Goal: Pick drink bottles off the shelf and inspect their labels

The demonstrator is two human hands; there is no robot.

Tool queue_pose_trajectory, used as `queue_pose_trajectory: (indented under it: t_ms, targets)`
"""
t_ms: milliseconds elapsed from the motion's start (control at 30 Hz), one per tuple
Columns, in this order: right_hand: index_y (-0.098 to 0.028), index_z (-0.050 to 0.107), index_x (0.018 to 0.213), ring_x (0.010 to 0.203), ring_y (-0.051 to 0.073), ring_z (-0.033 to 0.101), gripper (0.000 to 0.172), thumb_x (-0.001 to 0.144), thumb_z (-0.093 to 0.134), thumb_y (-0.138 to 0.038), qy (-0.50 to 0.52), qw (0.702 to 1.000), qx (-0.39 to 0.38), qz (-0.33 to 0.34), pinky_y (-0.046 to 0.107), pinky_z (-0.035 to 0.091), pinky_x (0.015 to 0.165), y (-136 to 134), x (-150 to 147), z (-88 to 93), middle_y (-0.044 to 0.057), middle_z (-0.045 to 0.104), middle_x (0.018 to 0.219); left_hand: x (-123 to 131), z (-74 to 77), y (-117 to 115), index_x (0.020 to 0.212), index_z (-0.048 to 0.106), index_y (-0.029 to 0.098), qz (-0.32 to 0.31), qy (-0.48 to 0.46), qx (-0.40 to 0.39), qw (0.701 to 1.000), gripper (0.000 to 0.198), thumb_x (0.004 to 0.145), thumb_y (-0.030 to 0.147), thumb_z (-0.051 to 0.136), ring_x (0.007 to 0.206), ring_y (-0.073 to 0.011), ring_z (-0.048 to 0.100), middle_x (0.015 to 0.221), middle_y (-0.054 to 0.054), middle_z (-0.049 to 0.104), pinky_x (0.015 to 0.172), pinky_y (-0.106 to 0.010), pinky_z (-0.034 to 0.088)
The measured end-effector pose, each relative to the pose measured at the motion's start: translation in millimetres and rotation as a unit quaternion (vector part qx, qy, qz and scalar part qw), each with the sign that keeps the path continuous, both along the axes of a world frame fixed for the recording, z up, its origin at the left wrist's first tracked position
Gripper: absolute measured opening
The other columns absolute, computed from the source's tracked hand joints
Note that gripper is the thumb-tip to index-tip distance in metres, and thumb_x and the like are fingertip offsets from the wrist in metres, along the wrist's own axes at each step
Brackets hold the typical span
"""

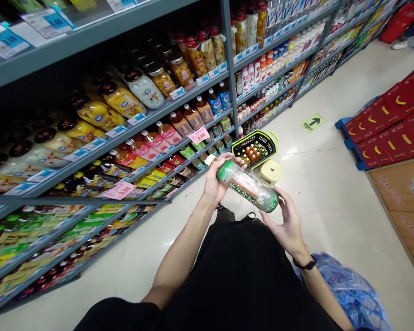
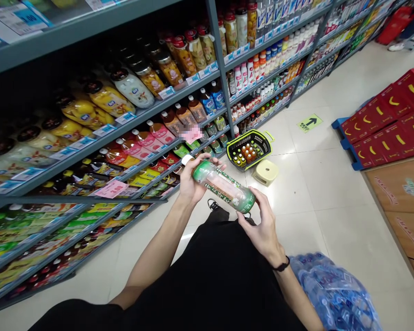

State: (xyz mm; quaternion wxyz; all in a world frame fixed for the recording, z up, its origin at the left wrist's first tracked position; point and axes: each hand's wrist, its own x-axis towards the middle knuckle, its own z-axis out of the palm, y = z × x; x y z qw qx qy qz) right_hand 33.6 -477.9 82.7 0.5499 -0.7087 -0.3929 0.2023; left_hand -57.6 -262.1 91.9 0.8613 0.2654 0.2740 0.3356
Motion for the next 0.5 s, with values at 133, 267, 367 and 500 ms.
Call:
queue_pose_trajectory:
  t_ms: [133, 267, 367, 500]
  targets:
    - [-0.027, 0.051, 0.150, 0.137, 0.027, 0.058, 0.070, 0.089, 0.085, -0.031, 0.174, 0.985, -0.006, -0.014, 0.045, 0.054, 0.115, -5, 2, -1.3, 0.012, 0.060, 0.145, 8, 2.5, -6, 0.094, 0.071, 0.019, 0.001, -0.006, -0.010, 1.000, 0.030, 0.084, 0.047, 0.077, 0.111, -0.0310, 0.075, 0.102, -0.008, 0.077, 0.103, -0.050, 0.059]
    - [-0.028, 0.048, 0.152, 0.113, 0.023, 0.069, 0.075, 0.088, 0.086, -0.037, 0.310, 0.950, -0.023, -0.001, 0.038, 0.063, 0.095, -10, 9, 5.6, 0.010, 0.070, 0.126, 19, 2.3, -16, 0.100, 0.069, 0.021, -0.009, -0.007, -0.032, 0.999, 0.038, 0.084, 0.054, 0.077, 0.107, -0.0305, 0.077, 0.103, -0.007, 0.078, 0.102, -0.049, 0.060]
    - [-0.024, 0.053, 0.148, 0.100, 0.024, 0.073, 0.071, 0.087, 0.086, -0.043, 0.382, 0.924, -0.022, 0.007, 0.039, 0.065, 0.086, -10, 14, 8.3, 0.010, 0.074, 0.116, 23, -0.5, -24, 0.106, 0.069, 0.020, -0.006, 0.006, -0.021, 1.000, 0.044, 0.083, 0.056, 0.078, 0.109, -0.0314, 0.076, 0.107, -0.008, 0.079, 0.100, -0.046, 0.060]
    - [-0.016, 0.069, 0.124, 0.079, 0.025, 0.077, 0.055, 0.090, 0.079, -0.058, 0.473, 0.880, -0.029, 0.023, 0.042, 0.067, 0.073, -2, 20, 6.0, 0.012, 0.079, 0.107, 20, -8.8, -29, 0.113, 0.071, 0.020, 0.042, 0.048, 0.056, 0.996, 0.051, 0.076, 0.052, 0.086, 0.117, -0.0307, 0.073, 0.114, -0.010, 0.078, 0.100, -0.039, 0.057]
